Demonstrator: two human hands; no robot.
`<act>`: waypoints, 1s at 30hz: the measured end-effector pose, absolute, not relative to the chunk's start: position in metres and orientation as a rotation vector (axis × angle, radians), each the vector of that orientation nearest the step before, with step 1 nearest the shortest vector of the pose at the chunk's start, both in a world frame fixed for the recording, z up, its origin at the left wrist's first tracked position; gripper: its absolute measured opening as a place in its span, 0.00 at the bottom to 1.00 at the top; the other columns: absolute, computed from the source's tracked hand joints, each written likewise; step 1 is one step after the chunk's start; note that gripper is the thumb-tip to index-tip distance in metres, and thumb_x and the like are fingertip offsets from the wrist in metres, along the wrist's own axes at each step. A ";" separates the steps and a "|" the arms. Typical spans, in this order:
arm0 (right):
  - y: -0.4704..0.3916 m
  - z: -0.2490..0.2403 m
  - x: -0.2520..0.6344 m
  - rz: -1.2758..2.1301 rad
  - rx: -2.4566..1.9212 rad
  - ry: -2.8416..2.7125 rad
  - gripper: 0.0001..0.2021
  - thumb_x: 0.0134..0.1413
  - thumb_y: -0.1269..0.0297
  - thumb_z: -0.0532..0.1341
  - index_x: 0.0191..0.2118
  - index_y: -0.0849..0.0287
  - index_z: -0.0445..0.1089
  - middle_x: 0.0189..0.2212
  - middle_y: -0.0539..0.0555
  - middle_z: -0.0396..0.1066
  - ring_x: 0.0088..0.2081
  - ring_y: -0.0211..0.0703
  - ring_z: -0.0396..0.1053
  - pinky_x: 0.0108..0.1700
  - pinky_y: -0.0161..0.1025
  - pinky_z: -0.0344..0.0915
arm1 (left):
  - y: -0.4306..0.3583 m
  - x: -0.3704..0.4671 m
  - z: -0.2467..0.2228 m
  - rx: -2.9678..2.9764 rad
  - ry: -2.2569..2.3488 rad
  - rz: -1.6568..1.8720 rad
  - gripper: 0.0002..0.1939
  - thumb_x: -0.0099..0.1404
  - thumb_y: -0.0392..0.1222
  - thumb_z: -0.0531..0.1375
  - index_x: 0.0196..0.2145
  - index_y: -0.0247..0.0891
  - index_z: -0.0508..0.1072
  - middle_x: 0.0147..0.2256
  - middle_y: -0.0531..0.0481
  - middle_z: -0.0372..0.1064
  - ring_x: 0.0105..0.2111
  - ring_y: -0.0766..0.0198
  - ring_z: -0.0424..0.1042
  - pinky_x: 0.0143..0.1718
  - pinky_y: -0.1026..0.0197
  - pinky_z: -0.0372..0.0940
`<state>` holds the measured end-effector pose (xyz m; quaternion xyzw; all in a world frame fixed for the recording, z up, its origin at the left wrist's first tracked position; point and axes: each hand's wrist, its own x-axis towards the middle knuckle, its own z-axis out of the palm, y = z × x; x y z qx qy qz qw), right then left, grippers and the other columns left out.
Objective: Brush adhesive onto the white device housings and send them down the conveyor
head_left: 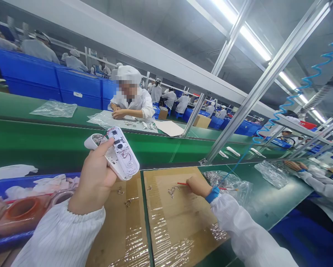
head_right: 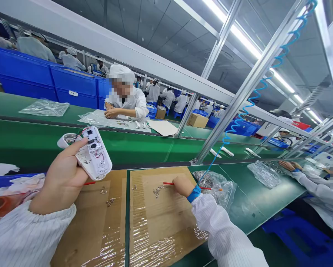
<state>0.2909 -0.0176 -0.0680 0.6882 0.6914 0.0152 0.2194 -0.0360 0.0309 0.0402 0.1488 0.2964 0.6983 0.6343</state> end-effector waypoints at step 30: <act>-0.011 0.026 0.141 -1.606 2.225 2.649 0.11 0.45 0.60 0.65 0.34 0.62 0.71 0.28 0.50 0.69 0.26 0.34 0.61 0.29 0.33 0.58 | 0.025 0.001 0.014 0.334 0.580 1.615 0.18 0.56 0.32 0.62 0.43 0.40 0.62 0.39 0.47 0.70 0.36 0.61 0.72 0.34 0.58 0.70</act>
